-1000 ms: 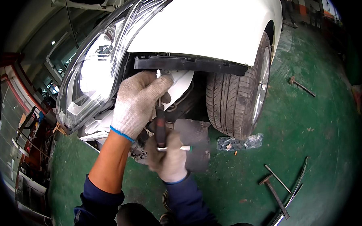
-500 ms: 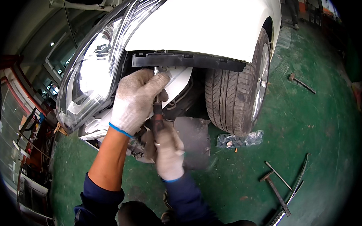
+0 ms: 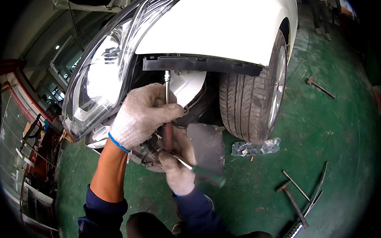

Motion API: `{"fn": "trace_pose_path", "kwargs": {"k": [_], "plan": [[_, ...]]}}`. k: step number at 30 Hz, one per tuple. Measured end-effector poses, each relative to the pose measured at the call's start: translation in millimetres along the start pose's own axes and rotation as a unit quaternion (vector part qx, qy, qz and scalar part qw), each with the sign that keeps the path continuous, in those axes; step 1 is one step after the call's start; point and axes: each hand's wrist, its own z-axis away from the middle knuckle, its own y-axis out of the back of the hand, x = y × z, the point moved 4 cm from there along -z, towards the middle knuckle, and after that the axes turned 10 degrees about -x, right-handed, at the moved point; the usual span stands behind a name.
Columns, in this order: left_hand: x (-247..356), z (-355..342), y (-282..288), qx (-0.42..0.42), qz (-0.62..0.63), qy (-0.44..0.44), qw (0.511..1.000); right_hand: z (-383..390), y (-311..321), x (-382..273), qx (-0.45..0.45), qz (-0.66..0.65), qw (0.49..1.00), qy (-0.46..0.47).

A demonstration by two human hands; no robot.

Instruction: The person works on the front bumper of a white car, using a hammer to tap a plastic trim piece into place. They then retrieve a container of small metal fasteners, select several, and use a screwdriver to install them into the bumper trim.

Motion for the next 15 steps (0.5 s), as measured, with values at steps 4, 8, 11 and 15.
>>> {"fn": "trace_pose_path", "kwargs": {"k": [4,8,11,15], "plan": [[-0.6,-0.6,-0.6,0.014,-0.019,0.0,1.0,6.3,2.7,7.9,0.042,0.075,0.996,0.037],[2.1,5.1,-0.7,-0.011,-0.081,-0.016,0.997,-7.0,-4.2,9.5,-0.11,-0.521,0.822,-0.203],[-9.4,0.4,3.3,-0.052,0.004,0.002,0.999,-10.0,-5.5,15.0,-0.077,-0.459,0.86,-0.211],[-3.8,-3.8,0.3,-0.004,-0.101,-0.007,0.995,-0.6,3.8,-8.3,0.034,0.065,0.997,0.037]]}}
